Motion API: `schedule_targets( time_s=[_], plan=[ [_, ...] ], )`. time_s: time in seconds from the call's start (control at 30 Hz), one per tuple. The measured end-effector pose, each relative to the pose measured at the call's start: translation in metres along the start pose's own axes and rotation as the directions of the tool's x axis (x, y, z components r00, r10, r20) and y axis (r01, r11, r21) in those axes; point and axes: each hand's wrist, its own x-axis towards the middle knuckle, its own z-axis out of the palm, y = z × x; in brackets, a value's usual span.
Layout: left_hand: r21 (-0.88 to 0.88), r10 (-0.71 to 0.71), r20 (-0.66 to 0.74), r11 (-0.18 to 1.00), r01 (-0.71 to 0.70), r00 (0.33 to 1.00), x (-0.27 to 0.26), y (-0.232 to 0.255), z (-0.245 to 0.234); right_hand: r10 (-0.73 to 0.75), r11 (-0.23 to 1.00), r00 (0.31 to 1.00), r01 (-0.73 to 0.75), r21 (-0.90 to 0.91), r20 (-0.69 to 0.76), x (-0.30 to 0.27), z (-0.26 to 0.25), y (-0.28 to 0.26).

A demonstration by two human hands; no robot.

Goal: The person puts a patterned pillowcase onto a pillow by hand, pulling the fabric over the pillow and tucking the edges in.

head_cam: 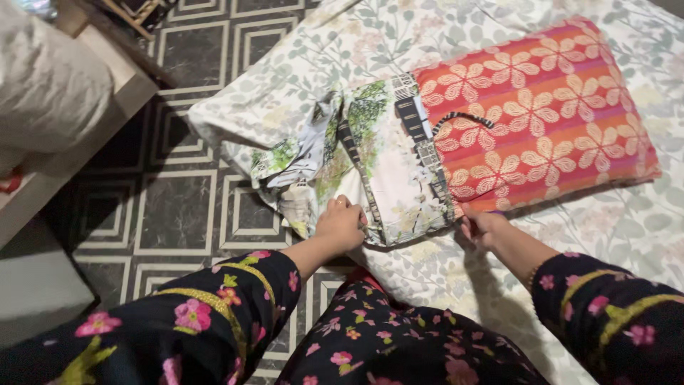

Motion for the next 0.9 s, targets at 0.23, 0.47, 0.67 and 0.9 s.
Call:
schedule_targets(
  time_s=[0.23, 0.47, 0.67, 0.9],
  plan=[
    [0.036, 0.082, -0.277, 0.997, -0.075, 0.957, -0.035, 0.05, -0.044, -0.493, 0.868, 0.87, 0.493, -0.062, 0.016, -0.13, 0.03, -0.032],
    [0.077, 0.193, -0.71, 0.977, -0.199, 0.677, -0.063, 0.106, -0.098, -0.802, 0.588, 0.593, 0.805, -0.076, 0.071, -0.356, 0.105, -0.129],
    [0.069, 0.22, -0.743, 0.965, -0.254, 0.632, -0.068, 0.089, -0.122, -0.816, 0.394, 0.473, 0.876, -0.279, 0.333, -0.332, 0.119, -0.162],
    [-0.144, -0.003, -0.577, 0.985, -0.098, 0.817, -0.018, 0.063, -0.134, -0.804, -0.014, 0.296, 0.858, -0.514, 0.516, -0.282, 0.146, -0.157]
  ],
)
